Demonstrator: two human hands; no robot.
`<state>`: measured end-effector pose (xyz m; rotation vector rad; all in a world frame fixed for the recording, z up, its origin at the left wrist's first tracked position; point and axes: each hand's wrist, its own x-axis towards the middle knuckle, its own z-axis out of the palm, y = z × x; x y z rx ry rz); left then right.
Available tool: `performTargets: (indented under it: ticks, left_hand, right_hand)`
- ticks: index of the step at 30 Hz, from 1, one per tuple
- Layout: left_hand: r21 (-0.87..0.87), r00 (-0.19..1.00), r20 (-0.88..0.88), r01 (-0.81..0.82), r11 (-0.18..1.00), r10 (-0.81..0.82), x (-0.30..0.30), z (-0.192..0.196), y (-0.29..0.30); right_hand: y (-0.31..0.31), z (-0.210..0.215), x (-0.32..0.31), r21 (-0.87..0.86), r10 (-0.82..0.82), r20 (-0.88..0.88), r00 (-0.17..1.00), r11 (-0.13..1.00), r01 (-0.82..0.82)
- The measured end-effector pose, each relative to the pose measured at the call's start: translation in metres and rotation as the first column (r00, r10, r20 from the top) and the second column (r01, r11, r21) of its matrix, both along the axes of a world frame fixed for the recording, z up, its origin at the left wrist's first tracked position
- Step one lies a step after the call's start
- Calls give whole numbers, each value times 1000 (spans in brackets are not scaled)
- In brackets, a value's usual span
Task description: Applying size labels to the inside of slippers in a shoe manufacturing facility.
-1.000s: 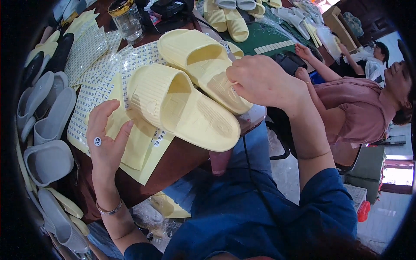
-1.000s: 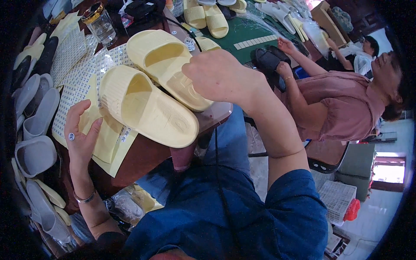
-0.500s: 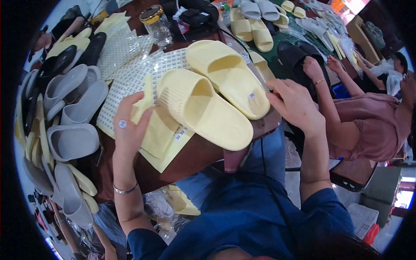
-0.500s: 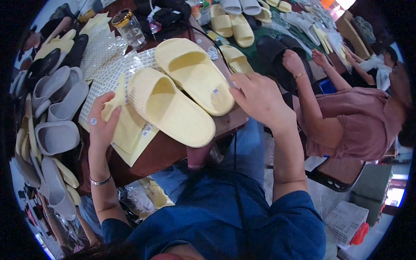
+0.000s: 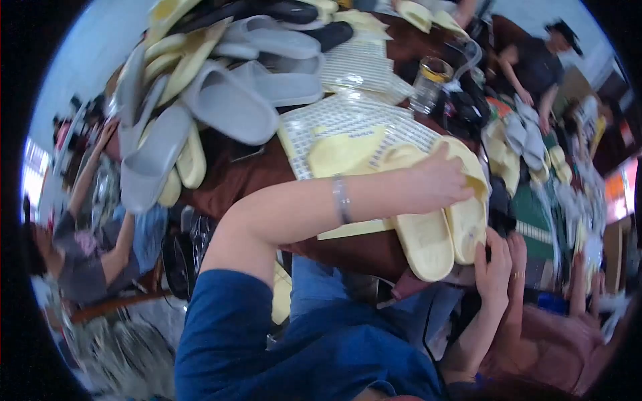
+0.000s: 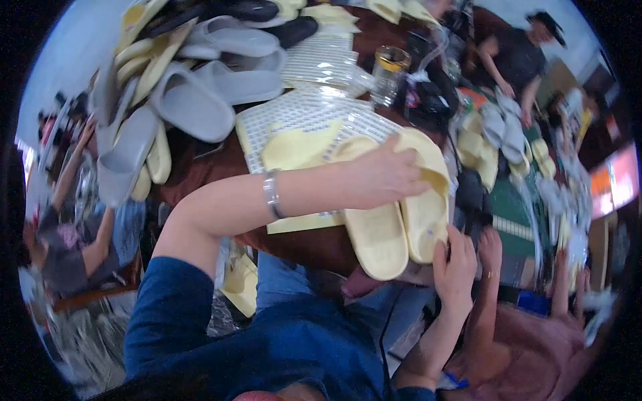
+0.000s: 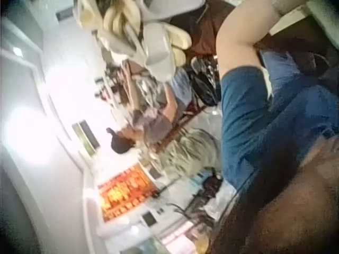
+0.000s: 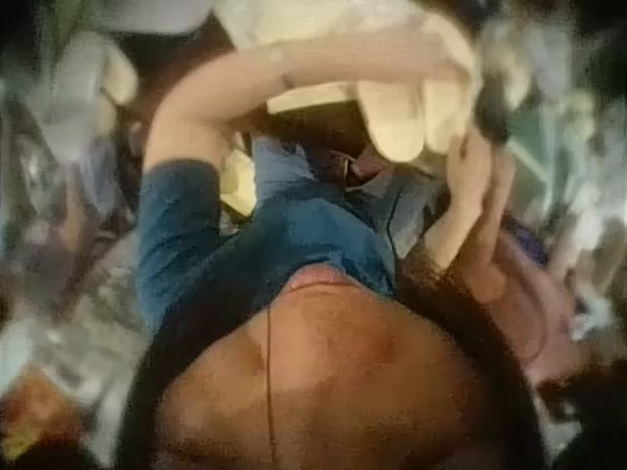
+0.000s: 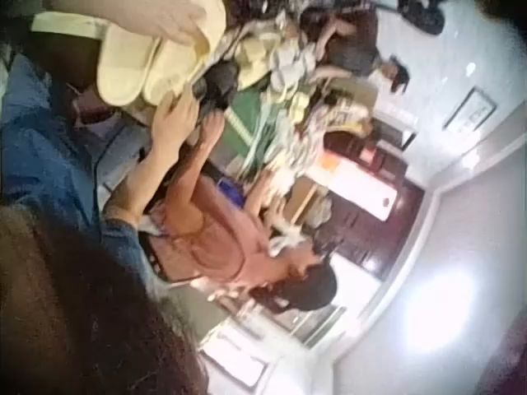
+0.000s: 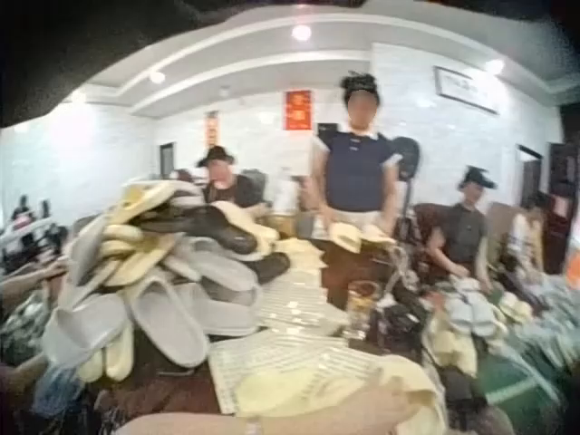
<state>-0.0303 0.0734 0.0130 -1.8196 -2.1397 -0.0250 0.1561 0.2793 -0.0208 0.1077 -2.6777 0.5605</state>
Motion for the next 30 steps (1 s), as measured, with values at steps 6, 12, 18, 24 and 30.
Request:
performTargets:
  ticks: [6,12,18,24,30]
  left_hand:
    - [-42,988,-140,-77,996,70,1,5,15]
    - [283,969,-96,-193,939,228,-18,36,-16]
    - [580,932,-90,-237,779,351,-37,88,-91]
    - [622,877,13,-384,682,481,-36,162,-199]
    - [705,562,148,-638,312,814,-33,238,-252]
  right_hand:
    - [14,-13,9,-26,-41,80,996,999,43]
    - [22,-18,12,-201,-153,-86,984,970,134]
    - [18,-18,7,-115,-97,-56,994,989,91]
    - [0,-18,-7,-67,3,-108,994,998,-10]
    - [-15,-21,-20,9,87,-137,987,996,-86]
